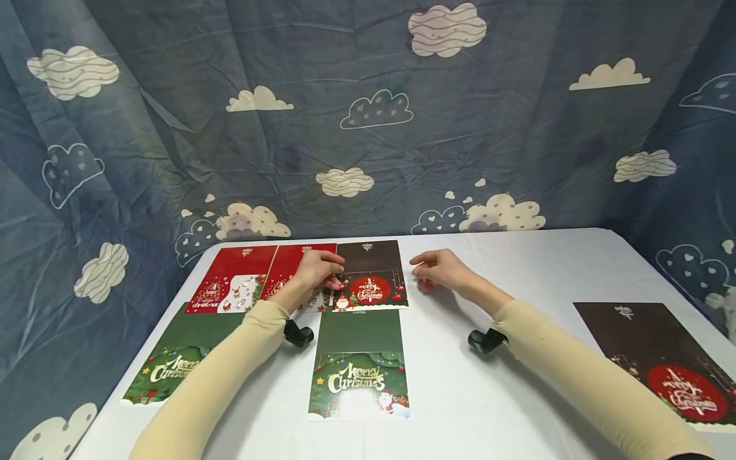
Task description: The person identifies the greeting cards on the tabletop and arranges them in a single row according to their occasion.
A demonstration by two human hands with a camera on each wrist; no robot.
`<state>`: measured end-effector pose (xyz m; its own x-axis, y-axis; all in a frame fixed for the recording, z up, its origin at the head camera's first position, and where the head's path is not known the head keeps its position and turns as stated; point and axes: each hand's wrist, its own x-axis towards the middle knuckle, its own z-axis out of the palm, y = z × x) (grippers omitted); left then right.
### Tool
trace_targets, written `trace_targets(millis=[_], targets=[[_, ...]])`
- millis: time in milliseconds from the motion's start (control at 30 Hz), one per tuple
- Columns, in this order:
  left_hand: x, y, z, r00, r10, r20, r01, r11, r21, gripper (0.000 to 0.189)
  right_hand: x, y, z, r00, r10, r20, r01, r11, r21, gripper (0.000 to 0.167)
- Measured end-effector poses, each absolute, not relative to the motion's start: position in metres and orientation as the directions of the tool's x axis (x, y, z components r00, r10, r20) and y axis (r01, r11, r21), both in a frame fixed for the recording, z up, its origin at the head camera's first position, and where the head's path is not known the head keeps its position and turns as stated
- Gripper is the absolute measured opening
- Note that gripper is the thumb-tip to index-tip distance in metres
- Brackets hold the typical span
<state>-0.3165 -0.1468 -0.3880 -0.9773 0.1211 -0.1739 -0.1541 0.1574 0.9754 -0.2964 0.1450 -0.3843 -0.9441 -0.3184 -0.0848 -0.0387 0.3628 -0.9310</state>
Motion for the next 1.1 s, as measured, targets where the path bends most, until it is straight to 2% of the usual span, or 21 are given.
trace_targets(millis=[267,400,567,767,933,1100], targets=[[-0.292,-0.118,-0.392,-0.966,0.243,-0.084,-0.065,0.083,0.994,0.028,-0.261,0.175,-0.369,-0.91,-0.407,-0.077,-0.061,0.317,-0.947,0.042],[-0.274,-0.106,-0.392,-0.948,0.306,-0.091,-0.079,0.051,0.996,0.028,-0.241,0.195,-0.363,-0.898,-0.43,-0.087,-0.05,0.297,-0.954,0.044],[-0.254,-0.095,-0.39,-0.921,0.372,-0.117,-0.103,0.057,0.993,0.027,-0.217,0.22,-0.361,-0.897,-0.431,-0.102,-0.054,0.336,-0.94,0.044],[-0.235,-0.078,-0.391,-0.895,0.432,-0.112,-0.099,0.053,0.994,0.025,-0.192,0.246,-0.362,-0.888,-0.455,-0.066,-0.138,0.401,-0.906,0.041],[-0.216,-0.06,-0.391,-0.845,0.522,-0.12,-0.113,0.044,0.993,0.026,-0.17,0.269,-0.36,-0.879,-0.473,-0.057,-0.168,0.42,-0.892,0.041],[-0.194,-0.04,-0.386,-0.787,0.604,-0.125,-0.127,0.041,0.991,0.027,-0.153,0.293,-0.356,-0.904,-0.425,-0.048,-0.152,0.426,-0.892,0.043]])
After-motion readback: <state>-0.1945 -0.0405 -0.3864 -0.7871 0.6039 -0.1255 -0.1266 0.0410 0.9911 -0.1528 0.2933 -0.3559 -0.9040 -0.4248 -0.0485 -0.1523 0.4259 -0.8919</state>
